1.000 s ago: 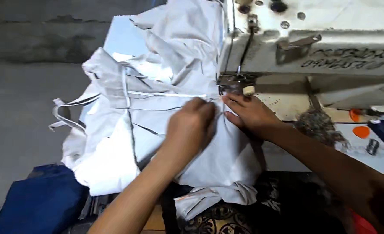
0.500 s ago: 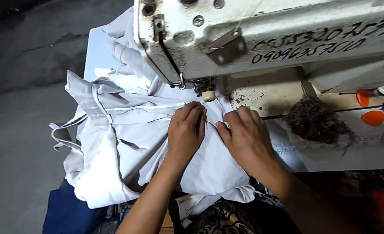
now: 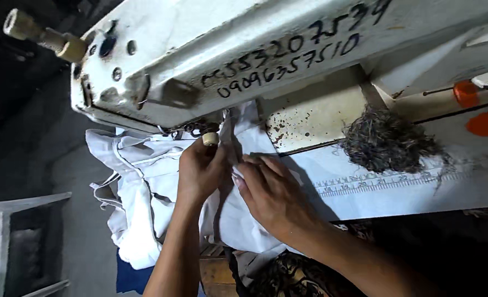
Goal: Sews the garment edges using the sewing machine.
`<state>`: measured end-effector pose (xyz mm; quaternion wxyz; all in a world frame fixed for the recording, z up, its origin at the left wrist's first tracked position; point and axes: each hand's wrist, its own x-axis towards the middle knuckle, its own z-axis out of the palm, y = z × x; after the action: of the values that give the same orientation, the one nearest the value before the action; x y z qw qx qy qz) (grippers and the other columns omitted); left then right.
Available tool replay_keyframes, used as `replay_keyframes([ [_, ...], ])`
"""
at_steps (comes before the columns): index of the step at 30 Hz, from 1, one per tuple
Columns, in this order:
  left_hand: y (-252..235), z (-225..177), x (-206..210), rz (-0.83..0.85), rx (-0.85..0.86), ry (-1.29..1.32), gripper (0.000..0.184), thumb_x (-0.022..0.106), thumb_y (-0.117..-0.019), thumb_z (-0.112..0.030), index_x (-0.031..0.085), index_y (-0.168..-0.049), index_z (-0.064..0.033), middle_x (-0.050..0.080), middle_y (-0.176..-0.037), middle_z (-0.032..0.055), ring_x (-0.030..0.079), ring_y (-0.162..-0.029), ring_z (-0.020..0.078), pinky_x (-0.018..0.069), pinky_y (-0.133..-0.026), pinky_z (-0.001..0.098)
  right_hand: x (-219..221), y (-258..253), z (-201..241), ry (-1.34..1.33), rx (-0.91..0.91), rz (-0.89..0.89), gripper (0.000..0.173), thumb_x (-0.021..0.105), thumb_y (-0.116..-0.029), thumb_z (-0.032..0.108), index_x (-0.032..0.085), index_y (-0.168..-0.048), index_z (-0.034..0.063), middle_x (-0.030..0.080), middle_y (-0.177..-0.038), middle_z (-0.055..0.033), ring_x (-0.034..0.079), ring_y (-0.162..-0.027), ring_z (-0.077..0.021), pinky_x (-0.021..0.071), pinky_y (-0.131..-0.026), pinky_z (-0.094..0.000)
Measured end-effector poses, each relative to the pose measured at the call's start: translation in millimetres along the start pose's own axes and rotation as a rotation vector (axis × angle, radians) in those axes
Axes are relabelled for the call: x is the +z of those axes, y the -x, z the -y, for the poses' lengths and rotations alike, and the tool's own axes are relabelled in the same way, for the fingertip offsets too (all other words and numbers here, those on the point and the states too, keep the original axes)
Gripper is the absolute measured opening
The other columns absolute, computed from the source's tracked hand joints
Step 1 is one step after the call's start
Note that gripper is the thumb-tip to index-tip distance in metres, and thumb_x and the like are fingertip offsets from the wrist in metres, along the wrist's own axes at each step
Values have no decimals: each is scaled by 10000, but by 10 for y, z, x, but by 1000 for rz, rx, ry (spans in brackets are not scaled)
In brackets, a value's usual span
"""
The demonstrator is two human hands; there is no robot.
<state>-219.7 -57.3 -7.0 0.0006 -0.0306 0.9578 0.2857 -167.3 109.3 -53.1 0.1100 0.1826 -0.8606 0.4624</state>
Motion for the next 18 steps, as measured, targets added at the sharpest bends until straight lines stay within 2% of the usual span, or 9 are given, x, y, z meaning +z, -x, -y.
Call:
replay_keyframes([
  [2,6,23,5,-14,-41,95,77,614,-980,-159,635,-972,-86,619,-669,-34,573,-507,52,507,-471,252,6,48,-71,25,-23,106,409,498,-1062,370,687,-1275,77,686,-1313,-93,609,-1287,-245,471,-1101,-417],
  [4,15,31,47,-58,-49,154,17,605,-979,-113,596,-972,-99,600,-680,-64,551,-522,15,485,-487,207,13,86,-96,89,-55,194,465,429,-1079,406,668,-1301,75,648,-1385,-102,561,-1355,-259,427,-1142,-456],
  [10,37,31,124,-148,9,224,107,603,-959,-35,567,-933,-132,625,-700,-114,578,-566,-25,505,-532,168,-1,127,-92,109,-77,242,501,366,-1094,411,670,-1281,58,615,-1431,-123,532,-1386,-269,406,-1148,-472],
  [13,31,-10,121,-151,62,103,27,629,-929,-81,605,-923,-92,650,-723,-84,610,-594,-17,535,-558,181,-21,135,-93,118,-85,249,503,359,-1095,414,674,-1266,62,614,-1430,-131,535,-1384,-279,409,-1148,-480],
  [18,6,-91,99,-119,78,-52,101,694,-913,-175,647,-936,-88,691,-763,-65,645,-639,-12,558,-593,203,-22,139,-90,100,-85,242,476,381,-1091,394,687,-1244,63,631,-1404,-139,545,-1374,-290,415,-1141,-485],
])
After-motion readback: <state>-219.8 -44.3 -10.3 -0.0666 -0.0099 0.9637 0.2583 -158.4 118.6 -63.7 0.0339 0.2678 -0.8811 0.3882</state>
